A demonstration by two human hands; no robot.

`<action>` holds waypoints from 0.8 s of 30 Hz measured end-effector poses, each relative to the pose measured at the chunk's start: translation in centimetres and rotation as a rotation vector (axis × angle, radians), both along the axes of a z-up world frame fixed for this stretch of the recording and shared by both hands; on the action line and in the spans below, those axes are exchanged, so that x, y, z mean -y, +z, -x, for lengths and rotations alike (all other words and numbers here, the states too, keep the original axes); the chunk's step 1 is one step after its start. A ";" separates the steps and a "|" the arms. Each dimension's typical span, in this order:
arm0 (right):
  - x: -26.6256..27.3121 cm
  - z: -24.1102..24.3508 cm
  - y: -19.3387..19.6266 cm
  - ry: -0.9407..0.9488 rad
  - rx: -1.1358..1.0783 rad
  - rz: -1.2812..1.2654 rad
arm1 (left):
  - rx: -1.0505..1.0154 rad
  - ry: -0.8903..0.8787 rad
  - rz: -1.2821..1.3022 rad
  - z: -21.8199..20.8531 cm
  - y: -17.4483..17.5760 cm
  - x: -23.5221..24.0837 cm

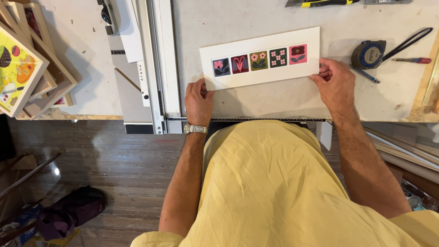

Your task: Applying double-sided tape to a backing board and adhering a printed artwork card to it as part of a framing process.

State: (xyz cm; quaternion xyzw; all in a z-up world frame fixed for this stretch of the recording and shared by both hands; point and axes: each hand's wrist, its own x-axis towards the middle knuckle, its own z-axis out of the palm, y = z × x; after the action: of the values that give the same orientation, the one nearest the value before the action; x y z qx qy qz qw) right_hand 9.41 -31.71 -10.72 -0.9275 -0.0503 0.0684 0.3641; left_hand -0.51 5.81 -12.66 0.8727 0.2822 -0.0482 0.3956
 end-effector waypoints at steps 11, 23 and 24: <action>-0.1 0.2 0.0 -0.006 0.012 0.009 | -0.001 -0.021 -0.007 -0.1 0.4 0.0; 0.1 0.3 -0.2 0.005 0.037 -0.002 | 0.010 -0.035 -0.014 -0.1 0.3 0.0; 0.3 0.3 -0.6 0.001 0.049 0.000 | 0.006 -0.037 -0.006 -0.2 0.5 0.0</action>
State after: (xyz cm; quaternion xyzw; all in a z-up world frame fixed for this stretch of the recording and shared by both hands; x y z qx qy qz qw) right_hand 9.13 -32.03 -11.29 -0.9287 -0.0598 0.0460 0.3630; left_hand -0.30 5.83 -12.21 0.8790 0.2651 -0.0518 0.3929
